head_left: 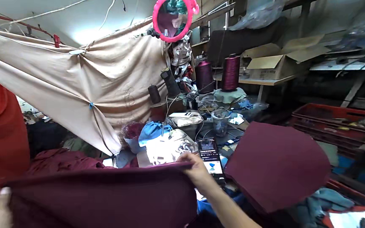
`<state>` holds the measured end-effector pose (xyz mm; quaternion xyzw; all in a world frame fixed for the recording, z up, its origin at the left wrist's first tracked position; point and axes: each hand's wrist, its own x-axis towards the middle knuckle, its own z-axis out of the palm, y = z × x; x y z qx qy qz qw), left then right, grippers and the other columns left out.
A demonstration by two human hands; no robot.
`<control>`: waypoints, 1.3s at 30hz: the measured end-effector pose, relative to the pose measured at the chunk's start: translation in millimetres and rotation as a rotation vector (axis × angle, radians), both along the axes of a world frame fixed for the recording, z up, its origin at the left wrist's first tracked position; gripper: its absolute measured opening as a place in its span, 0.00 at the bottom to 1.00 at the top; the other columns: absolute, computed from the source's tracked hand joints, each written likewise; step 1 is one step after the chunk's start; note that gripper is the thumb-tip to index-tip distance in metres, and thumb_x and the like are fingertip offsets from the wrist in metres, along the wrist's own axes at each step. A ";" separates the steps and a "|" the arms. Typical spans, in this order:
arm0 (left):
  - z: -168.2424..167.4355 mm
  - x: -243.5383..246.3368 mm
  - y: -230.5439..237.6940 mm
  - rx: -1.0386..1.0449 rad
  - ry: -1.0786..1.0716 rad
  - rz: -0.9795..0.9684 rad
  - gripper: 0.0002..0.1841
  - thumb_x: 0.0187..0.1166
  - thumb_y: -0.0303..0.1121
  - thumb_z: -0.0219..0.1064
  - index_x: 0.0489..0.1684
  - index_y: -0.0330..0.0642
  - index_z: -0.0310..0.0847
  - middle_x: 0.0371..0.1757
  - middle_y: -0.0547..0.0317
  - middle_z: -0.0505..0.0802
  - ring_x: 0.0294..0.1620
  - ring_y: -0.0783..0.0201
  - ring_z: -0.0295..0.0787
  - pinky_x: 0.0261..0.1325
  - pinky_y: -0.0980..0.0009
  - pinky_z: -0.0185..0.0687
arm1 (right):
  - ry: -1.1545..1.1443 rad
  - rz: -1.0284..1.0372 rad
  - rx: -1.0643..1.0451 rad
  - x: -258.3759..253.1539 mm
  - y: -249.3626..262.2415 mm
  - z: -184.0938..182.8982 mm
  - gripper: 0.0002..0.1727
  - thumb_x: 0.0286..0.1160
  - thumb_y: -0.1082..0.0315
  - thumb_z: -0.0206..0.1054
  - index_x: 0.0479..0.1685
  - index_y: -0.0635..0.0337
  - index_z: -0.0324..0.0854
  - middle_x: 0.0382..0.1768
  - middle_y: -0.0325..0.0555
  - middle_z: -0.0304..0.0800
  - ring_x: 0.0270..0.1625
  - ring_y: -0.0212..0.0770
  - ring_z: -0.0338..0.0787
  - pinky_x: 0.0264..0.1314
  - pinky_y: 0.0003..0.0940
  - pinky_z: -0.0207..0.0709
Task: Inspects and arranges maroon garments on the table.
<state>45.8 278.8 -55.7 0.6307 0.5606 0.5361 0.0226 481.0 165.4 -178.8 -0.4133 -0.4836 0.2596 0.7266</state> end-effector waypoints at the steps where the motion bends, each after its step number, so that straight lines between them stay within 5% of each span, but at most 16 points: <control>1: -35.6 -11.8 39.2 0.011 0.021 -0.012 0.25 0.85 0.32 0.61 0.71 0.17 0.69 0.67 0.22 0.82 0.64 0.45 0.83 0.71 0.55 0.77 | 0.067 0.030 -0.124 -9.8 13.5 -21.1 0.11 0.64 0.76 0.77 0.44 0.66 0.85 0.40 0.43 0.94 0.46 0.33 0.93 0.56 0.33 0.88; 3: -82.7 12.0 68.9 0.027 0.101 -0.117 0.26 0.83 0.33 0.63 0.72 0.19 0.72 0.70 0.18 0.80 0.71 0.28 0.79 0.75 0.39 0.72 | 0.101 0.023 -0.293 -25.3 31.9 -59.8 0.14 0.70 0.69 0.76 0.51 0.68 0.87 0.46 0.48 0.94 0.53 0.35 0.92 0.62 0.34 0.86; 4: -95.1 40.0 67.5 0.033 0.179 -0.201 0.24 0.82 0.34 0.64 0.68 0.21 0.76 0.68 0.21 0.83 0.70 0.28 0.79 0.76 0.36 0.71 | 0.102 0.017 -0.367 -31.7 36.6 -74.6 0.15 0.74 0.66 0.73 0.52 0.67 0.87 0.47 0.48 0.92 0.53 0.35 0.90 0.63 0.35 0.83; 8: -128.0 146.7 41.9 -0.002 0.511 -0.687 0.16 0.78 0.39 0.69 0.56 0.42 0.92 0.62 0.54 0.95 0.73 0.48 0.85 0.79 0.43 0.72 | 0.020 0.048 -0.506 -45.0 31.6 -90.9 0.16 0.83 0.61 0.66 0.52 0.67 0.88 0.46 0.49 0.91 0.52 0.35 0.88 0.63 0.38 0.80; 12: -135.6 203.5 16.4 -0.245 0.679 -0.982 0.22 0.86 0.47 0.61 0.68 0.44 0.87 0.73 0.52 0.88 0.82 0.49 0.75 0.85 0.43 0.62 | -0.099 0.042 -0.324 -47.9 23.8 -95.9 0.13 0.82 0.64 0.65 0.48 0.66 0.89 0.43 0.43 0.94 0.49 0.29 0.90 0.61 0.31 0.82; 15: -126.5 227.0 10.5 -0.431 0.707 -1.040 0.26 0.89 0.52 0.55 0.67 0.42 0.87 0.70 0.50 0.89 0.80 0.52 0.76 0.85 0.45 0.60 | -0.118 0.082 -0.206 -52.1 18.2 -98.6 0.12 0.81 0.67 0.65 0.50 0.66 0.89 0.44 0.42 0.96 0.50 0.26 0.92 0.62 0.27 0.84; 19: -113.5 237.6 9.0 -0.513 0.686 -1.115 0.21 0.84 0.50 0.63 0.53 0.42 0.93 0.57 0.51 0.94 0.70 0.55 0.83 0.79 0.52 0.68 | -0.126 0.130 -0.168 -54.9 10.7 -96.5 0.12 0.81 0.70 0.65 0.54 0.65 0.90 0.50 0.41 0.96 0.56 0.24 0.92 0.68 0.26 0.83; 22: -111.1 235.4 9.6 -0.482 0.644 -1.114 0.18 0.81 0.46 0.68 0.45 0.38 0.92 0.52 0.51 0.94 0.64 0.57 0.85 0.75 0.56 0.71 | -0.118 0.079 -0.183 -55.2 9.0 -99.2 0.13 0.81 0.66 0.66 0.52 0.65 0.90 0.47 0.42 0.96 0.53 0.25 0.92 0.65 0.26 0.83; 26: -108.4 232.0 6.6 -0.451 0.589 -1.069 0.13 0.78 0.36 0.70 0.49 0.34 0.89 0.53 0.50 0.93 0.61 0.59 0.86 0.71 0.60 0.76 | -0.033 -0.018 -0.163 -53.6 6.0 -102.4 0.09 0.78 0.68 0.67 0.46 0.64 0.86 0.33 0.36 0.91 0.35 0.24 0.88 0.43 0.22 0.84; 29: -105.9 230.7 1.3 -0.453 0.576 -1.043 0.10 0.77 0.32 0.69 0.49 0.36 0.88 0.52 0.52 0.93 0.60 0.60 0.87 0.70 0.60 0.78 | 0.015 -0.038 -0.150 -50.2 0.6 -100.5 0.06 0.78 0.69 0.67 0.43 0.63 0.87 0.34 0.36 0.91 0.36 0.24 0.89 0.44 0.22 0.85; 35: -93.4 218.2 -37.6 -0.206 0.538 -1.151 0.10 0.75 0.40 0.74 0.37 0.43 0.91 0.38 0.63 0.94 0.48 0.66 0.88 0.65 0.60 0.76 | 0.243 -0.185 -0.230 -38.4 5.1 -97.2 0.06 0.77 0.70 0.70 0.38 0.65 0.86 0.32 0.42 0.91 0.36 0.31 0.91 0.44 0.28 0.87; 39: -105.9 218.5 -30.7 -0.166 0.558 -1.120 0.11 0.77 0.42 0.73 0.39 0.44 0.93 0.43 0.62 0.97 0.53 0.63 0.90 0.66 0.54 0.79 | 0.195 -0.034 -0.181 -47.2 -7.7 -80.2 0.05 0.75 0.71 0.68 0.40 0.64 0.86 0.34 0.38 0.91 0.38 0.29 0.90 0.46 0.27 0.85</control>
